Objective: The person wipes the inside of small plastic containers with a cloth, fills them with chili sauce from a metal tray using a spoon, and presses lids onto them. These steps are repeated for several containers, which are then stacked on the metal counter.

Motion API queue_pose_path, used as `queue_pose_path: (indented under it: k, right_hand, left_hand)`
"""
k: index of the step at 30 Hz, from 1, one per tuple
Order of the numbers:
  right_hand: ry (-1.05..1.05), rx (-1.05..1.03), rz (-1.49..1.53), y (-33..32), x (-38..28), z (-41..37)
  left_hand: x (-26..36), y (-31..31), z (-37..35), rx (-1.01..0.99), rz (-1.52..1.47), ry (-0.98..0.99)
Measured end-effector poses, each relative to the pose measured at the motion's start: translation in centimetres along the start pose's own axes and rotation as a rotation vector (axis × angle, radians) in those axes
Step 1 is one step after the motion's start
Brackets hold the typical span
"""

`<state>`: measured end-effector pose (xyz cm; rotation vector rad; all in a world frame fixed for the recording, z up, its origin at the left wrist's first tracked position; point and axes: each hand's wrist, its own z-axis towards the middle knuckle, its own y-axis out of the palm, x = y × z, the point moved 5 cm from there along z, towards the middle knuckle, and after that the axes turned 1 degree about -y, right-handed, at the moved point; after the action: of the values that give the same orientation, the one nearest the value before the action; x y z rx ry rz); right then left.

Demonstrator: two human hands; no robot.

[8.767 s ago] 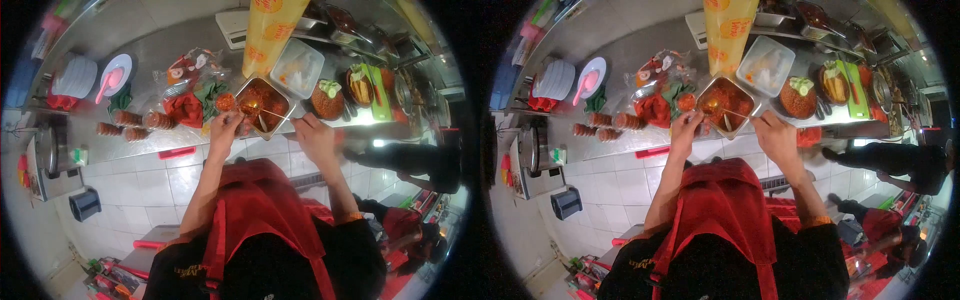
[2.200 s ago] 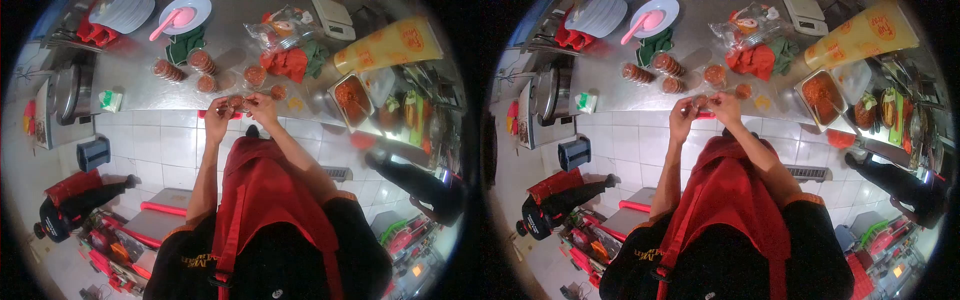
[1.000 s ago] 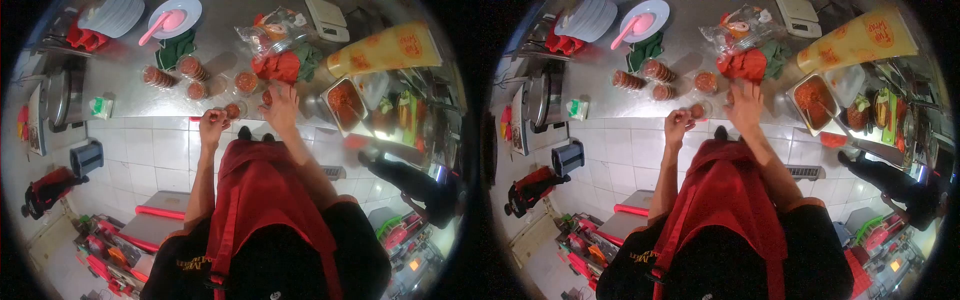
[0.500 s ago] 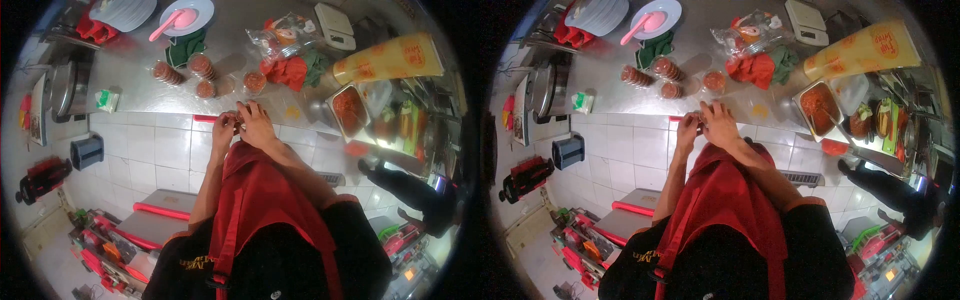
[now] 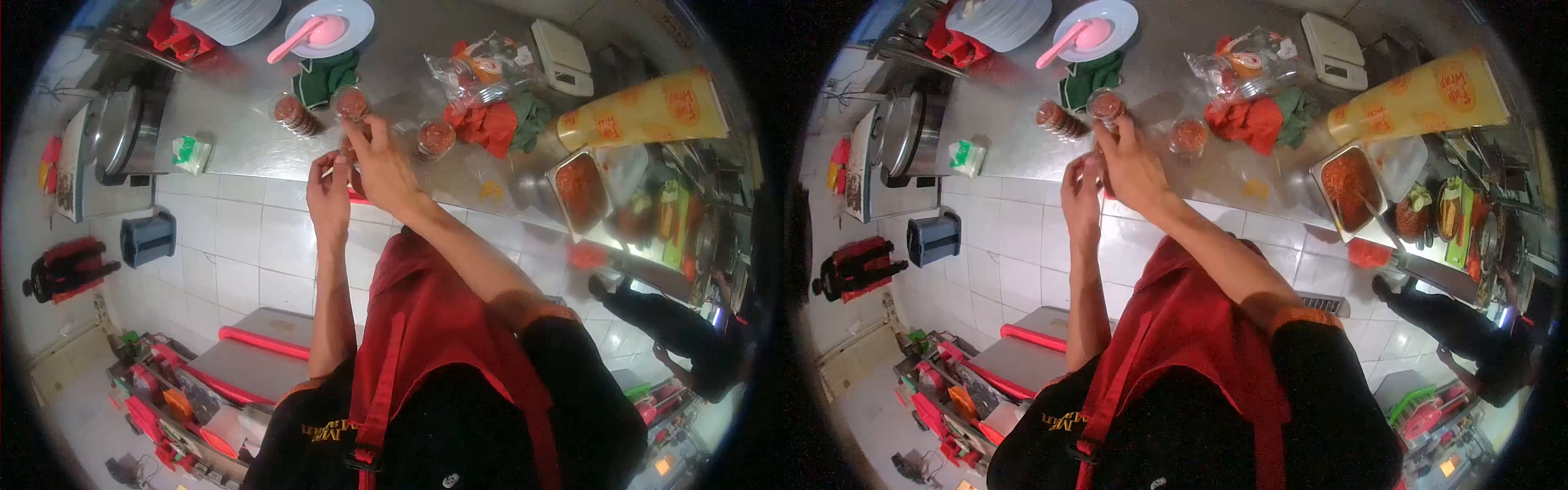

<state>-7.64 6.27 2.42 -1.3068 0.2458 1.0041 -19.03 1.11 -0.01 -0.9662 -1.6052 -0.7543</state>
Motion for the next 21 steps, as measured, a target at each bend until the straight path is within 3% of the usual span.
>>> queue_pose_path:
  k: [4,10,13,17,19,21]
  right_hand:
    - [0.013,-0.025,-0.069,1.8,0.4,0.9]
    - [0.120,-0.066,-0.032,1.6,0.8,0.3]
    - [0.035,0.008,-0.104,-0.7,0.0,-1.8]
    - [-0.005,-0.110,-0.011,-5.2,1.1,-8.1]
    - [0.216,-0.230,0.140,-7.5,3.9,-11.4]
    - [0.282,-0.181,0.056,-10.6,7.4,-12.9]
  left_hand:
    - [-0.7,-0.1,1.9,-0.007,0.139,0.010]
    - [-2.0,0.0,2.4,0.010,0.008,-0.024]
    - [-3.0,-0.5,2.6,0.033,-0.013,-0.045]
    - [-3.1,-1.6,0.6,0.078,-0.043,-0.054]
    - [-4.7,-2.2,-1.0,0.096,-0.071,-0.047]
    - [-5.8,-1.9,-3.3,0.026,-0.031,-0.092]
